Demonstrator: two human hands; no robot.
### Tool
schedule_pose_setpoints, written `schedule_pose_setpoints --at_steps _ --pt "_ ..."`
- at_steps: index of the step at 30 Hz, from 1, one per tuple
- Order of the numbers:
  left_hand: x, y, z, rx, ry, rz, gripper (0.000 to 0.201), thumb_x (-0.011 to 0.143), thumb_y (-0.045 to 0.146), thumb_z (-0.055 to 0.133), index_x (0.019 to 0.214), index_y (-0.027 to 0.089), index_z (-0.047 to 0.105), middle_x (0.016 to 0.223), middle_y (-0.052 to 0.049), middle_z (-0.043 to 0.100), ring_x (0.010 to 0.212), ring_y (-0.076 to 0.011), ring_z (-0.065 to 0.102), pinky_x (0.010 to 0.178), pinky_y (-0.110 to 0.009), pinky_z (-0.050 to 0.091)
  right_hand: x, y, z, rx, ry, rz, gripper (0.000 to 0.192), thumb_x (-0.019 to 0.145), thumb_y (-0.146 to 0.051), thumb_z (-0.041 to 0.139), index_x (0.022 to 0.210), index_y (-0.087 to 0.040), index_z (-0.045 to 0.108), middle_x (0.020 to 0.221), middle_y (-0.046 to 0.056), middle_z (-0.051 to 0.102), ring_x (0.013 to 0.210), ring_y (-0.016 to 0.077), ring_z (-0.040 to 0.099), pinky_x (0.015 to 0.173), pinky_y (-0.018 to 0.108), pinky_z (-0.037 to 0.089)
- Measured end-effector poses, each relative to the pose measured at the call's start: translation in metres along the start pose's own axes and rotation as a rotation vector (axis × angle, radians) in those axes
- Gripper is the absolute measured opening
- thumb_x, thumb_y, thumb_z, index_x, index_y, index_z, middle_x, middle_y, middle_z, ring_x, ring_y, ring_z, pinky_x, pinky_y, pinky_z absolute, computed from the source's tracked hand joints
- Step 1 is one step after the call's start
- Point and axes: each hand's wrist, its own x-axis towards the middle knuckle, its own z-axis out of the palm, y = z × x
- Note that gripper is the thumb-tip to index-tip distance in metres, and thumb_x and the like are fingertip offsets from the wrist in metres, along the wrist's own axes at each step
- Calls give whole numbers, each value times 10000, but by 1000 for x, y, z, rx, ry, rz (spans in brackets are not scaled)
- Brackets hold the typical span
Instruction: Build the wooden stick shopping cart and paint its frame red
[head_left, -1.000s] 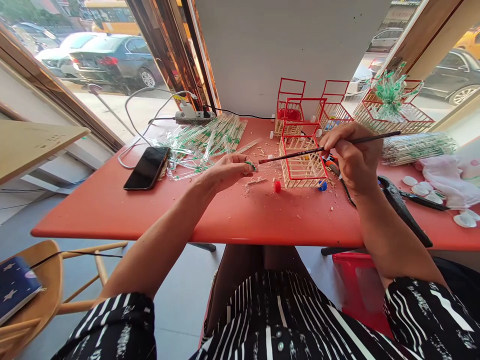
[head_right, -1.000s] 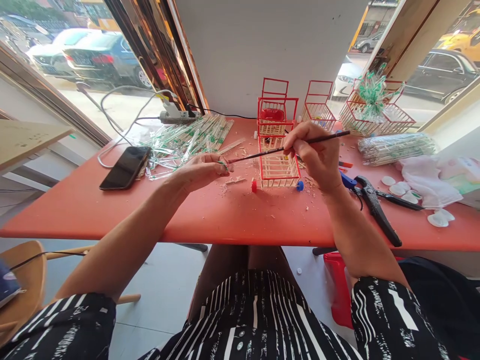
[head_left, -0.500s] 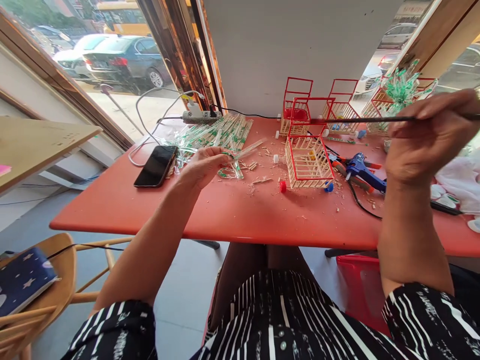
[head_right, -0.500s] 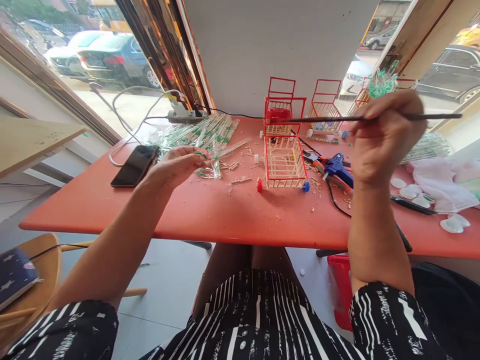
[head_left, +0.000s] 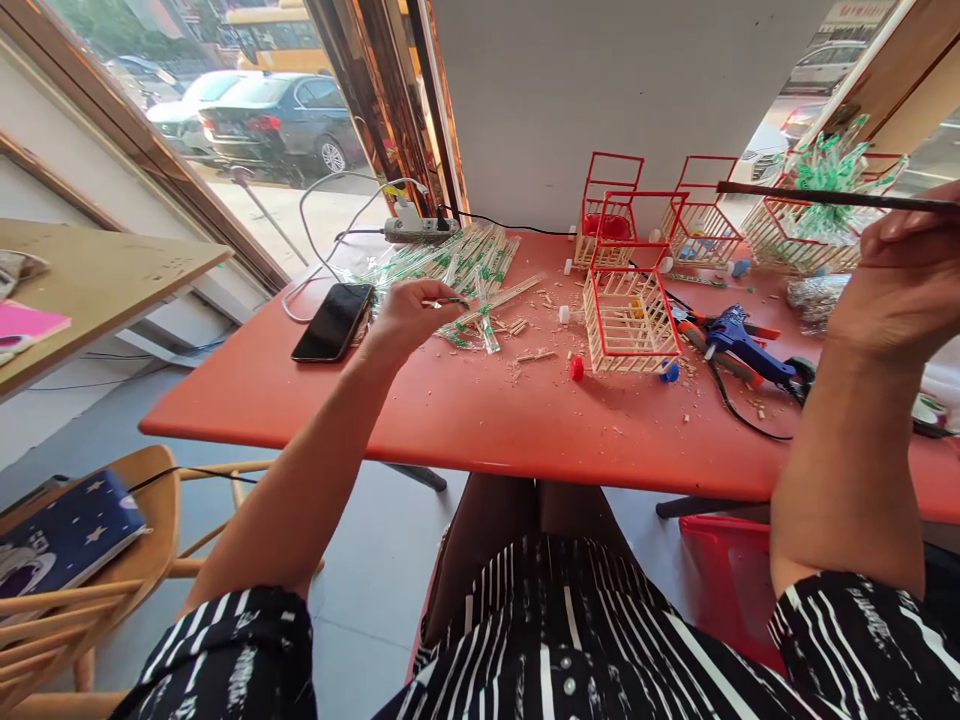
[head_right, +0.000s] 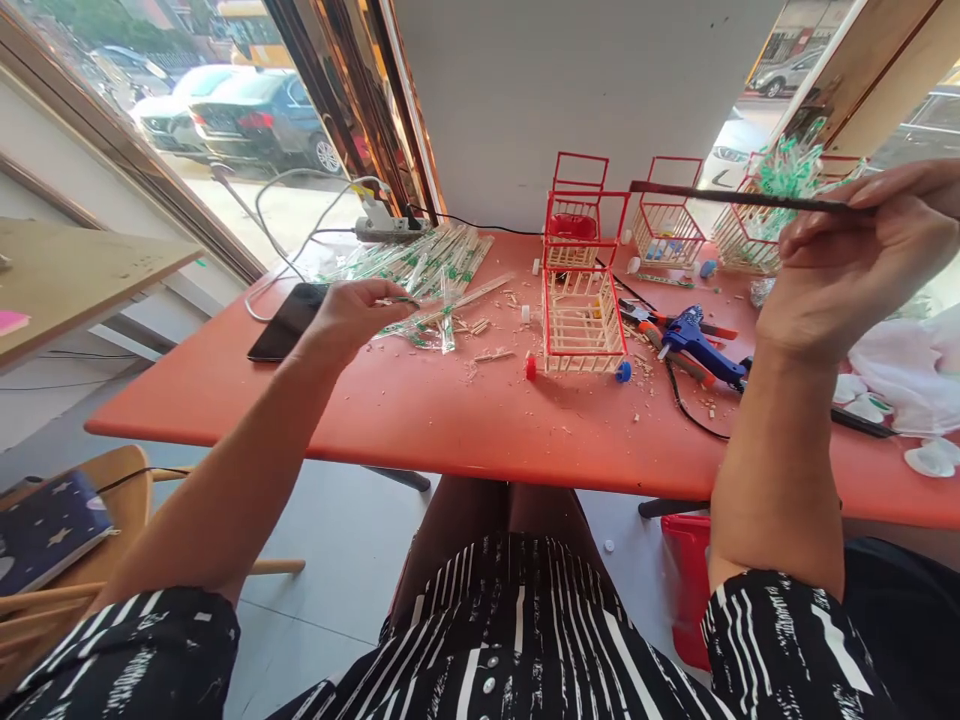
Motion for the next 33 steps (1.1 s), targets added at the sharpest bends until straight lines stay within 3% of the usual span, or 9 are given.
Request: schedule_pose_setpoints --at_steps 2,3,5,9,14,21,25,29,33 --pt "3 -3 13 136 2 116 104 703 292 814 760 207 792 759 -14 664 754 -175 550 749 -316 463 -2 2 -4 64 -87 -239 661 1006 34 168 625 -245 631 562 -56 484 409 67 415 450 322 230" --pt "5 -5 19 207 2 174 70 730 269 788 769 214 807 823 -29 701 824 -198 588 832 -342 491 -2 3 -6 68 -132 -267 662 1002 33 178 639 -246 657 565 -51 501 418 75 429 461 335 223" --pt "9 -11 29 349 -28 264 77 770 232 742 737 224 811 898 -63 737 956 -253 631 995 -409 495 -1 4 -8 28 -156 -248 673 1013 13 165 642 -241 667 581 -43 545 429 74 462 489 357 237" --pt "12 -30 36 534 -198 346 159 781 182 690 753 241 835 957 -105 767 1130 -343 642 1090 -498 466 1 4 -6 -27 -86 -231 669 1016 22 136 608 -239 597 563 -50 517 402 66 425 493 359 203" --pt "2 -36 30 656 -297 433 208 806 254 669 857 257 871 1024 -118 792 1207 -375 636 1158 -555 436 0 6 -5 5 -126 -273 529 968 60 355 627 -240 627 587 -49 528 415 75 426 458 313 198" --pt "-9 -29 34 667 -274 475 394 1007 388 508 695 259 710 902 -121 765 1148 -349 654 1086 -505 455 -11 8 -7 -148 -273 -396 191 814 -264 700 631 -271 643 612 6 503 447 136 458 428 337 284" --pt "-6 -28 33 641 -250 444 236 949 394 624 786 279 750 936 -106 794 1139 -360 670 1033 -494 454 -19 -5 -6 -273 -286 -416 188 778 -284 659 600 -276 601 621 24 499 488 151 443 466 342 313" --pt "-6 -13 28 598 -196 456 370 1017 494 564 793 274 759 979 -114 796 1112 -360 668 1062 -509 449 -15 -18 -7 -404 -302 -457 273 834 -335 700 592 -282 584 591 24 455 509 174 470 505 360 319" --pt "-8 13 25 519 -119 503 370 1036 486 553 828 264 763 982 -104 787 1101 -337 665 1108 -492 456 -1 -16 -11 -337 -329 -428 238 833 -334 712 615 -284 631 595 20 482 499 169 469 483 366 282"
